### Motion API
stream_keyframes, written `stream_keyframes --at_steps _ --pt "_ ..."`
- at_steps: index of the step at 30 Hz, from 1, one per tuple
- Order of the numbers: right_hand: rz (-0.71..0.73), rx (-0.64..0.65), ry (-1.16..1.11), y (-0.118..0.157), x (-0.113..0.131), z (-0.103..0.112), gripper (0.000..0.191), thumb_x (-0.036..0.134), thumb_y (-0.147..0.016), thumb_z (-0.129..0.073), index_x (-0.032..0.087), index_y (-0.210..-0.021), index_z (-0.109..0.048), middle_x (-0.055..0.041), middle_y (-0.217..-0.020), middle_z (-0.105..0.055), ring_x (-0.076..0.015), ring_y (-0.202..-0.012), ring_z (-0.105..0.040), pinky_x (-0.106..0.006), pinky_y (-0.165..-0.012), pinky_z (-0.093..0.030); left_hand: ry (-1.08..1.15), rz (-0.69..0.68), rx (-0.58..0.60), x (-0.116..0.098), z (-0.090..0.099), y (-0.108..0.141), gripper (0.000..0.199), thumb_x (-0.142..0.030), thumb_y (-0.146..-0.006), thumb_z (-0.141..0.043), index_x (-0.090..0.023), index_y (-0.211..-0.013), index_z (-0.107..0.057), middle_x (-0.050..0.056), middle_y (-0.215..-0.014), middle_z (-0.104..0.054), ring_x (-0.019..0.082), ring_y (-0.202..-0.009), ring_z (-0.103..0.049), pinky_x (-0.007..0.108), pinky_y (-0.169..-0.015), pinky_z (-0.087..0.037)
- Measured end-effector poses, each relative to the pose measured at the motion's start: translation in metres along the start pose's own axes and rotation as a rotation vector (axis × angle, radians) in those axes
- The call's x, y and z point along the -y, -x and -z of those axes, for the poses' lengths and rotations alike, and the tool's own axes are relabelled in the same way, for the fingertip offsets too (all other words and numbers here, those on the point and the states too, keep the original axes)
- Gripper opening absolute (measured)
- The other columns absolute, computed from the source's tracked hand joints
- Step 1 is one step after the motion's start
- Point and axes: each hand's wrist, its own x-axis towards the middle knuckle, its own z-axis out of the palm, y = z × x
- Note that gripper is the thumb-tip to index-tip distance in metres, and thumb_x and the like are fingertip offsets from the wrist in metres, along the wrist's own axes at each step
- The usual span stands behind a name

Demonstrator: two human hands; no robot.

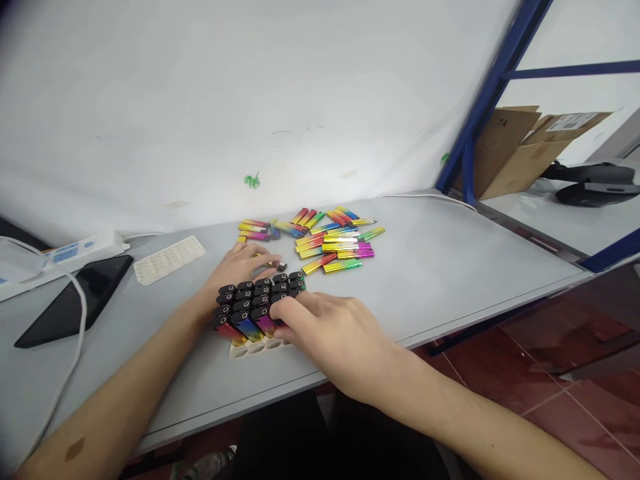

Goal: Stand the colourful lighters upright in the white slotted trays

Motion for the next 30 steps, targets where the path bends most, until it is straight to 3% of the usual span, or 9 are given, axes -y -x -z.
stream_keyframes --at_steps 9,13,16,19,23,26,30 --pt "0.021 -0.166 0.132 -0.008 0.008 0.004 0.024 0.034 -0.099 -0.053 0.020 -0.099 -0.073 -0.0036 -0.084 -0.062 -0.0104 -0.055 -0.049 -0.025 -0.049 -0.036 -0.015 0.009 -0.006 -0.001 0.003 0.001 0.033 -0.034 -0.100 -0.048 -0.025 -0.122 -0.069 0.007 -0.111 -0.069 0.028 -0.104 -0.049 0.046 -0.098 -0.044" --pt "0.035 -0.317 0.035 -0.029 -0.014 0.012 0.023 0.032 -0.098 -0.056 0.017 -0.094 -0.073 -0.0039 -0.081 -0.063 -0.0113 -0.062 -0.053 -0.025 -0.056 -0.039 -0.059 0.036 -0.004 -0.003 0.001 -0.001 0.032 -0.033 -0.100 -0.047 -0.023 -0.118 -0.071 0.009 -0.106 -0.068 0.028 -0.103 -0.051 0.047 -0.098 -0.044" --pt "-0.068 -0.412 -0.069 -0.060 -0.046 0.012 0.025 0.028 -0.098 -0.054 0.017 -0.082 -0.069 -0.0020 -0.073 -0.063 -0.0120 -0.064 -0.054 -0.027 -0.063 -0.040 -0.064 0.072 -0.015 -0.005 0.000 -0.005 0.032 -0.032 -0.100 -0.046 -0.019 -0.114 -0.072 0.011 -0.102 -0.068 0.029 -0.103 -0.053 0.047 -0.097 -0.045" --pt "-0.207 -0.268 -0.171 -0.088 -0.078 -0.001 0.027 0.035 -0.098 -0.052 0.018 -0.085 -0.068 -0.0024 -0.077 -0.067 -0.0137 -0.068 -0.056 -0.029 -0.067 -0.041 0.029 0.096 -0.089 -0.006 0.002 -0.007 0.034 -0.032 -0.101 -0.041 -0.017 -0.110 -0.071 0.011 -0.102 -0.070 0.028 -0.104 -0.055 0.046 -0.097 -0.046" --pt "-0.115 -0.040 -0.314 -0.102 -0.096 -0.033 0.024 0.040 -0.093 -0.059 0.018 -0.101 -0.069 -0.0059 -0.094 -0.069 -0.0188 -0.091 -0.062 -0.033 -0.081 -0.045 0.193 0.106 -0.200 -0.009 0.007 -0.005 0.035 -0.034 -0.102 -0.038 -0.021 -0.110 -0.069 0.006 -0.108 -0.072 0.025 -0.105 -0.057 0.043 -0.097 -0.048" --pt "-0.101 -0.047 -0.463 -0.099 -0.093 -0.050 0.021 0.037 -0.090 -0.064 0.018 -0.098 -0.067 -0.0057 -0.094 -0.068 -0.0183 -0.092 -0.061 -0.033 -0.082 -0.047 0.258 0.115 -0.252 -0.012 0.011 -0.002 0.034 -0.038 -0.101 -0.041 -0.024 -0.109 -0.070 0.004 -0.109 -0.074 0.024 -0.106 -0.058 0.041 -0.096 -0.049" --pt "-0.319 -0.165 -0.850 -0.096 -0.087 -0.050 0.021 0.039 -0.087 -0.067 0.020 -0.088 -0.058 -0.0055 -0.096 -0.070 -0.0165 -0.088 -0.064 -0.032 -0.079 -0.050 0.269 0.145 -0.299 -0.012 0.015 -0.002 0.032 -0.040 -0.099 -0.046 -0.024 -0.114 -0.069 0.003 -0.113 -0.074 0.023 -0.110 -0.059 0.040 -0.099 -0.048"
